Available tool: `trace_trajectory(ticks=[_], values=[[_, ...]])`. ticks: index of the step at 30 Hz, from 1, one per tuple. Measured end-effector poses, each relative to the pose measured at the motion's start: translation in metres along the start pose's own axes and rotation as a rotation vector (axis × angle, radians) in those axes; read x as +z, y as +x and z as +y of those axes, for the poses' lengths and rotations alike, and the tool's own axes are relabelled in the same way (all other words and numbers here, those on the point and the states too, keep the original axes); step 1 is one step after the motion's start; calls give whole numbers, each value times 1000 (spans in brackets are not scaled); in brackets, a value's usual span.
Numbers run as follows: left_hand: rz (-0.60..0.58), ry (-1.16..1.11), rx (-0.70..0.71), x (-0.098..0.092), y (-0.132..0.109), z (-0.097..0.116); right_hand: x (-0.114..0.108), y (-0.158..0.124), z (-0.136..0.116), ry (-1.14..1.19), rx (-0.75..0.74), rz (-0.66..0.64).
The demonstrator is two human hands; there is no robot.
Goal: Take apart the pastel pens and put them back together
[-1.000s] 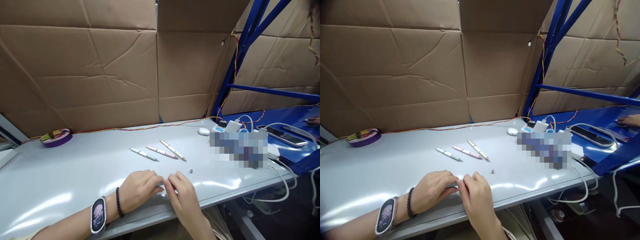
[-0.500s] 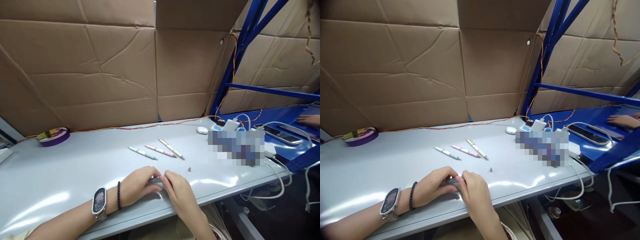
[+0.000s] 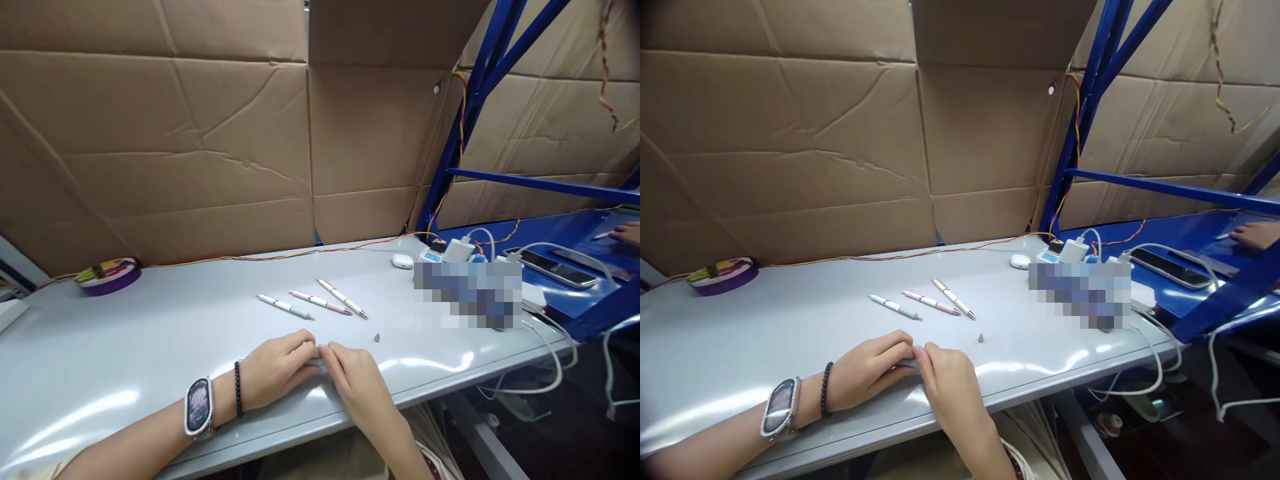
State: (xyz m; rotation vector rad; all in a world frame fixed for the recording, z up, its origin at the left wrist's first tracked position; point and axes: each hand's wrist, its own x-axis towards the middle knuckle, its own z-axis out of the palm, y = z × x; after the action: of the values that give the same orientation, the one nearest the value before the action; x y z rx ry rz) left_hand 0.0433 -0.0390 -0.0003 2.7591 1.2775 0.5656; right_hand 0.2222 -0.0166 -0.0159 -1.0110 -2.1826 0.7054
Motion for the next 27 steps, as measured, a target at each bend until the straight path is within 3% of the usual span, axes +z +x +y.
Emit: trace_trajectory(ticks=[8,16,23,27], values=[[11,97,-16,-1,3,-1,-11,-7,6,231,-22,39],[-11,61,18,0,1,0,1,-2,2,25,-16,39],[-28,-24,-122,1,-2,-2,-11,-5,5,315,52,52],[-25,-3,-72,1,-1,-2,-4,-4,5,146,38,47]])
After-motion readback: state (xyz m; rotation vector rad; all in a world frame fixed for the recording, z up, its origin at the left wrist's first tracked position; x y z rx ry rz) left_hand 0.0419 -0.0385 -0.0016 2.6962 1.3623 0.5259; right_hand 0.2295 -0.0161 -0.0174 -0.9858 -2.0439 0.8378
